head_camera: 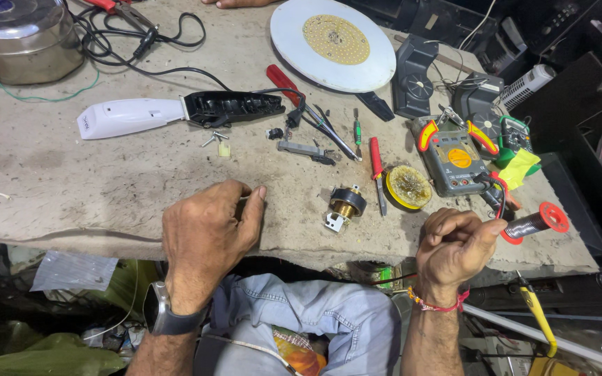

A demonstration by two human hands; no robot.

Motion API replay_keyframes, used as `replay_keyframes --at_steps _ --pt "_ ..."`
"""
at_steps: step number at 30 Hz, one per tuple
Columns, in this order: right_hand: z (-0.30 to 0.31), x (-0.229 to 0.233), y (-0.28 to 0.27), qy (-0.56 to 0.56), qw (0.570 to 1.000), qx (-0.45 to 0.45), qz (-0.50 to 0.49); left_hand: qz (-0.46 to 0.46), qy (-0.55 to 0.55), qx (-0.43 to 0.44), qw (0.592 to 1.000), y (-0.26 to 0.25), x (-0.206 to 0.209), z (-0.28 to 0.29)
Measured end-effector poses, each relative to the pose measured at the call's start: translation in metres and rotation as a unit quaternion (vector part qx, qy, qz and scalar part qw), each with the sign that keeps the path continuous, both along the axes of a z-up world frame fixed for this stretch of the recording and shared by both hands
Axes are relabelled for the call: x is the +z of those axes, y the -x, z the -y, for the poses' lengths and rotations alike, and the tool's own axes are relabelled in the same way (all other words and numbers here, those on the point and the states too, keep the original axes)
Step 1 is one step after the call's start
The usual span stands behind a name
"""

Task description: The person is repairing a small electronic component, likely a motor or coil assembly. They use a soldering iron to apply solder to the component's terminals and manipulate wires with their hands.

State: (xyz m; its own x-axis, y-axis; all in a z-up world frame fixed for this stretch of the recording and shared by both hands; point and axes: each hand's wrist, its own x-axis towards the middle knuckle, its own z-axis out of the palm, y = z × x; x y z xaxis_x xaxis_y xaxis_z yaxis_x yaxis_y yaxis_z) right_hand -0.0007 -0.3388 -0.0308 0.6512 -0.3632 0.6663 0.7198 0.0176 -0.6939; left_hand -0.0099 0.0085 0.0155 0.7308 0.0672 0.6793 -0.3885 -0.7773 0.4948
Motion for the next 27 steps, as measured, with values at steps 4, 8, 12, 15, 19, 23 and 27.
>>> replay_keyframes --at_steps 4,8,12,15,19,23,27 --pt "-0.002 0.004 0.0 0.001 1.0 -0.003 -0.003 -0.001 -0.006 0.001 1.0 -0.001 0.0 0.0" --pt "-0.004 0.006 0.001 0.001 1.0 -0.001 -0.006 -0.024 -0.003 0.0 1.0 -0.001 0.0 0.001" --pt "-0.005 0.007 0.001 0.001 1.0 -0.006 -0.009 -0.037 -0.013 0.0 0.999 -0.002 0.0 0.0" --pt "-0.005 0.007 0.002 0.0 1.0 -0.006 -0.011 -0.03 -0.016 0.002 0.999 -0.001 -0.001 0.0" --pt "-0.004 0.006 0.001 0.003 1.0 0.0 -0.011 -0.001 -0.013 -0.003 1.0 -0.001 0.0 0.0" --pt "-0.001 0.003 -0.002 -0.003 1.0 0.007 -0.019 -0.016 0.042 -0.067 0.997 0.0 0.007 -0.003" --pt "0.002 0.001 -0.005 -0.012 0.999 0.015 -0.03 -0.079 0.163 -0.187 0.966 -0.002 0.02 -0.002"
